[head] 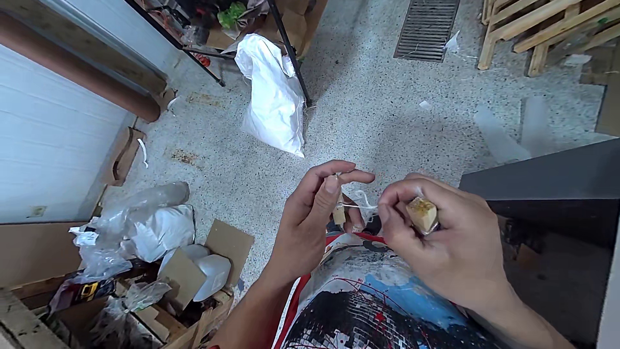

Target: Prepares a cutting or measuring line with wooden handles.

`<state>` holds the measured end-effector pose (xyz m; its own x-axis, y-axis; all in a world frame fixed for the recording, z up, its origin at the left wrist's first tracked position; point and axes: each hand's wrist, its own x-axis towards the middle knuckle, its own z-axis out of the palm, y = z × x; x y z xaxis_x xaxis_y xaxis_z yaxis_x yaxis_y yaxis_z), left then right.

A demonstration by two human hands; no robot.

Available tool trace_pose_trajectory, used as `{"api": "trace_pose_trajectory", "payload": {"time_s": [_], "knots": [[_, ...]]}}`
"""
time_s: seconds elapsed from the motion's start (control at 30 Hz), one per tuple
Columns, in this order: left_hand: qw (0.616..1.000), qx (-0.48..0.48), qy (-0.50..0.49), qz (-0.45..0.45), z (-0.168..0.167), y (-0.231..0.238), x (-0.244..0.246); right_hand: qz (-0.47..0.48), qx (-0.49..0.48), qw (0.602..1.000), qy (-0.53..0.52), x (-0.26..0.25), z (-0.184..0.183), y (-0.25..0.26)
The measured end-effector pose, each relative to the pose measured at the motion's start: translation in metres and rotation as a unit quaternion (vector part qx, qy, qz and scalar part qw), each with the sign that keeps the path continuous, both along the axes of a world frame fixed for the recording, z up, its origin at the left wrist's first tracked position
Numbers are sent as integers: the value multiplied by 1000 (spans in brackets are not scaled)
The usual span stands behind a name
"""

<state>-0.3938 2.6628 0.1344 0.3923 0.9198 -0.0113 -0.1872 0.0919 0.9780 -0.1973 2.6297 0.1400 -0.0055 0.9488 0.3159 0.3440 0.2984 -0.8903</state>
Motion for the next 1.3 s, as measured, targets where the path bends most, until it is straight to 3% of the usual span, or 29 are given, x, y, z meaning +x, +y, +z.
{"api": "trace_pose_trajectory", "payload": {"time_s": [0.1,0.2,0.3,0.4,0.57,0.67,0.77,0.9,1.0,1.1,1.2,1.3], "knots": [[998,17,30,59,-5,0,2,48,-87,989,109,2,7,-6],[998,-30,-12,53,-7,1,2,70,-139,969,189,5,4,-8],[986,-137,-91,-37,-3,4,-5,72,-140,966,204,9,2,-10],[970,-175,-135,-105,-4,6,-13,47,-118,974,187,16,2,-11],[960,-225,-139,-90,-7,-1,-6,106,-104,953,263,14,3,-14],[975,-193,-92,-66,-8,-4,1,102,-119,952,262,7,3,-19],[996,-75,33,-28,-11,-8,7,55,-140,971,188,3,-1,-24],[990,3,137,34,-17,-15,18,29,-154,980,119,-7,-11,-34],[997,-54,55,-6,-22,-14,12,29,-87,984,153,-7,-11,-36],[969,-176,-143,-99,-16,-7,-5,-9,-5,990,142,11,-11,-19],[926,-241,-240,-166,-11,-4,-12,63,-81,989,107,24,-21,-6],[946,-197,-205,-156,-9,-5,-12,184,-185,952,160,15,-35,-14]]}}
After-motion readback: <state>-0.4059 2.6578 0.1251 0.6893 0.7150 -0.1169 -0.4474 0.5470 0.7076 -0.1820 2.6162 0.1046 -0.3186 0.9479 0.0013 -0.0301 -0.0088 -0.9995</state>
